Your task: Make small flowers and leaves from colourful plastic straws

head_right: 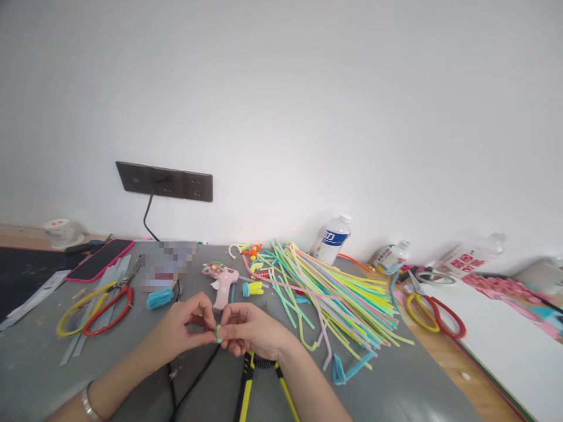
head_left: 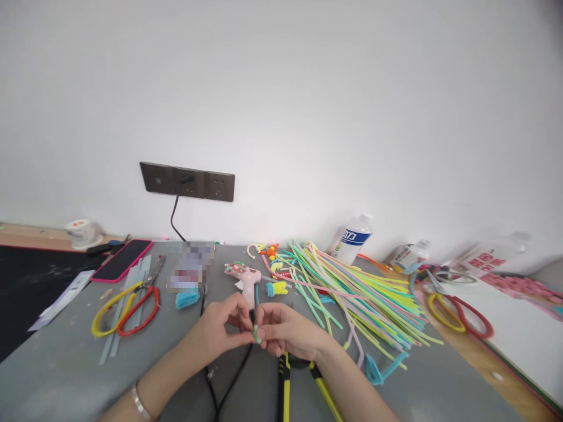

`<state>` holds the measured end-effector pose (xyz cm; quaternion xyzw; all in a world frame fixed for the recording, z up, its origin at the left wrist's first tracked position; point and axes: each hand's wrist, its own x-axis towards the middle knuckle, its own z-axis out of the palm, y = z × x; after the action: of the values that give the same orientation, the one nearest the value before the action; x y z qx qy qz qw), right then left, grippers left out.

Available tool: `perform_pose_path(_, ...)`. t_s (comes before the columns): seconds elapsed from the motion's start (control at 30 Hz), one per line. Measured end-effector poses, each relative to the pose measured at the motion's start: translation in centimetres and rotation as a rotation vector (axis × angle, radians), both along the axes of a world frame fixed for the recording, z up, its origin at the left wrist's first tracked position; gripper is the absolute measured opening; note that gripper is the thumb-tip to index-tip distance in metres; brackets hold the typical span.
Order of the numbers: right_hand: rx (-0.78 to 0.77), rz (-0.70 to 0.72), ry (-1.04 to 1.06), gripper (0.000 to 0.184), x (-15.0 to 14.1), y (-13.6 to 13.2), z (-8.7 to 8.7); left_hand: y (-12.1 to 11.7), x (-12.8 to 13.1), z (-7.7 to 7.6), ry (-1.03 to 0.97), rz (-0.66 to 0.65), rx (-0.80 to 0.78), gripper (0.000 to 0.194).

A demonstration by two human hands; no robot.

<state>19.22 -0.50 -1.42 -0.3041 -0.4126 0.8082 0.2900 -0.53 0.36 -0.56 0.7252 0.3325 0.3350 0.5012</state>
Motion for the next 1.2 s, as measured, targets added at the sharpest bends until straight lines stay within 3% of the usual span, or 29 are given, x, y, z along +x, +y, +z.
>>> perform_pose_path(0.13, -0.041, 0.055, -0.034, 0.035, 0.2, -0.1, -0.1, -0.3, 0.1, 0.3, 0.003, -0.073, -0.024, 0.022)
perform_pose_path(0.3, 0.025, 0.071, -0.087, 0.035, 0.1, -0.3, 0.0, -0.3, -0.4, 0.0, 0.157, -0.095, 0.280, 0.011)
perform_pose_path(0.43, 0.088, 0.030, -0.125, 0.038, -0.2, -0.4, 0.3, 0.0, -0.8, -0.7, 0.162, -0.119, 0.440, 0.006)
perform_pose_path(0.73, 0.266, -0.188, -0.164, 0.038, -1.0, -0.2, 0.2, 0.3, -0.2, -0.2, 0.167, 0.065, 0.399, 0.017)
perform_pose_path(1.0, 0.136, -0.165, -0.199, 0.037, -1.1, -0.5, -0.2, 0.3, -0.6, -0.7, 0.134, 0.130, 0.691, 0.014)
perform_pose_path(1.2, 0.219, -0.248, -0.227, 0.037, -1.4, -0.3, -0.2, 0.3, -0.9, -1.6, 0.150, 0.180, 0.725, 0.013)
